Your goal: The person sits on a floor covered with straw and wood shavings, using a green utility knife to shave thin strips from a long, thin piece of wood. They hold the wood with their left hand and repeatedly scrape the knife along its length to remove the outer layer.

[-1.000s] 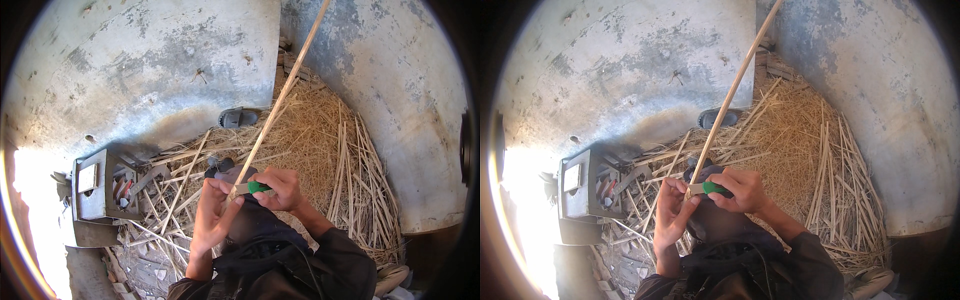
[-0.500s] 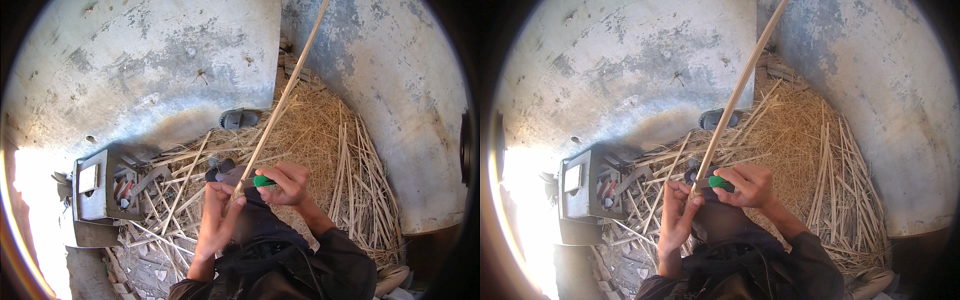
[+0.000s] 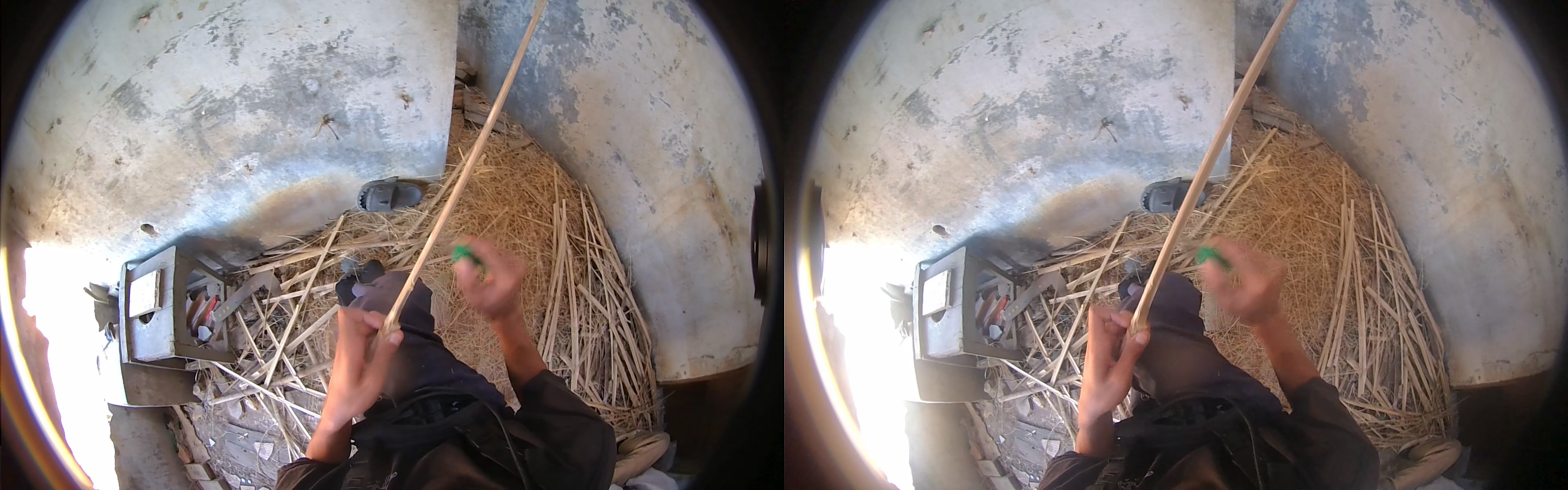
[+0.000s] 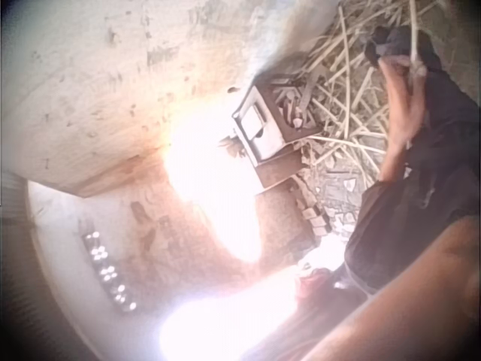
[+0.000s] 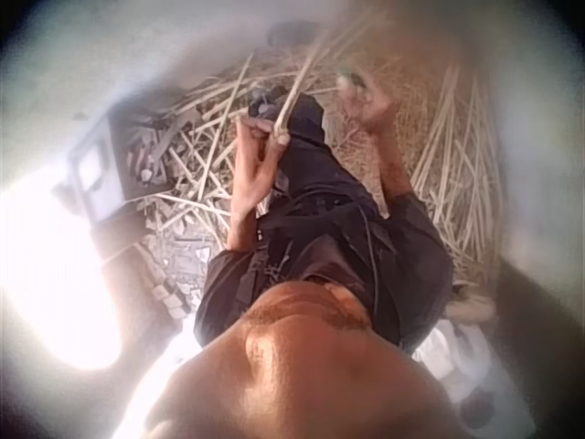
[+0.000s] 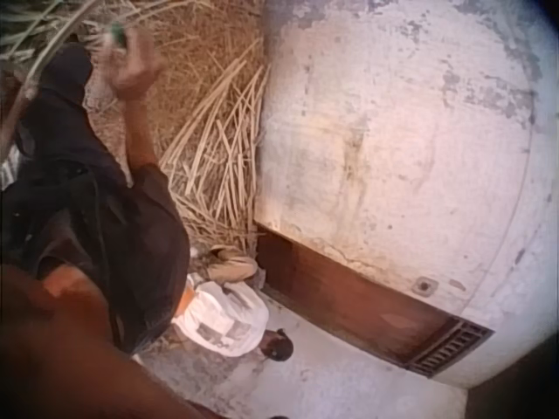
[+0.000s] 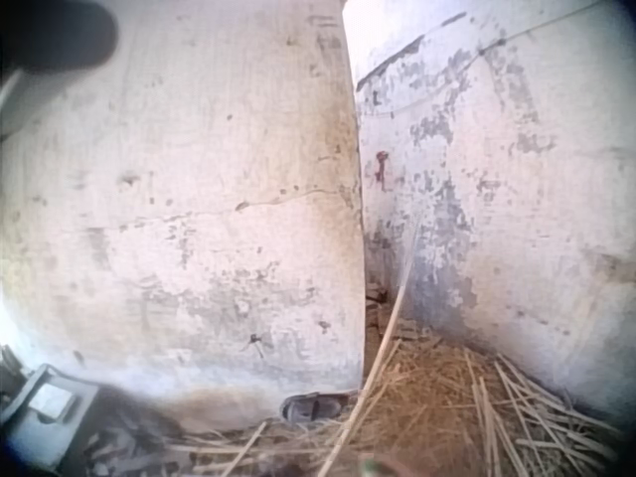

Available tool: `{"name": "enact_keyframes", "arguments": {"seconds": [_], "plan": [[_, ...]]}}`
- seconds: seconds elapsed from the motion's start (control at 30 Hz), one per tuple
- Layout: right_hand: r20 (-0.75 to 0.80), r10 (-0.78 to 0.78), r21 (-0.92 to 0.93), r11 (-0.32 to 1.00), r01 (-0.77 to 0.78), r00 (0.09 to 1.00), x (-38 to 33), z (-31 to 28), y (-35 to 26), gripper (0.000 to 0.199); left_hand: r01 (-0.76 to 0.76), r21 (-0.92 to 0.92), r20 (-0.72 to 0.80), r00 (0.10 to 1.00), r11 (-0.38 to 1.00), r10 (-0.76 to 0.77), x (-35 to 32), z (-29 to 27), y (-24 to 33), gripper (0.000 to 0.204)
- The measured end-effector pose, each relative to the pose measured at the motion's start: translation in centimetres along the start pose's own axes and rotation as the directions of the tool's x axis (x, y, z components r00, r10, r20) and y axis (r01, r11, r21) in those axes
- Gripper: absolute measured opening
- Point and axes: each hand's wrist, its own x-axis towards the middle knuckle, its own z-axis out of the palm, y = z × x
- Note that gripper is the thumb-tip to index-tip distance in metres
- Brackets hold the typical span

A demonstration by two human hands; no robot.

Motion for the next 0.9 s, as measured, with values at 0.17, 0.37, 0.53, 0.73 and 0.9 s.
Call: {"name": "enact_keyframes", "arguments": {"seconds": [0.17, 0.37, 0.53, 0.73, 0.9], "plan": [[-0.048, 0.086, 0.056, 0.995, -0.083, 0.995, 1.5, -1.7, 1.0, 0.029, -0.026, 0.066, 0.072, 0.997, 0.997, 0.022, -1.2, 0.5, -0.1, 0.027], [0.022, 0.02, 0.125, 0.992, -0.023, 1.0, -0.7, -0.7, -2.1, 0.027, -0.004, -0.052, -0.012, 1.0, 0.999, 0.004, -0.2, 0.4, 0.3, 0.028], [0.128, -0.189, 0.193, 0.968, 0.162, 0.974, -0.8, -0.4, -3.8, 0.025, -0.04, 0.015, -0.078, 0.996, 0.999, 0.041, 0.3, 0.4, 0.6, 0.028], [0.149, -0.249, 0.185, 0.958, 0.22, 0.957, -0.5, 0.6, -5.0, 0.025, -0.087, 0.113, -0.05, 0.994, 0.99, 0.093, 0.0, 0.8, 0.8, 0.03], [0.133, -0.297, 0.131, 0.951, 0.28, 0.946, 0.5, 0.5, -5.2, 0.025, -0.095, 0.145, -0.07, 0.992, 0.985, 0.106, -0.2, 0.8, 0.6, 0.029]]}}
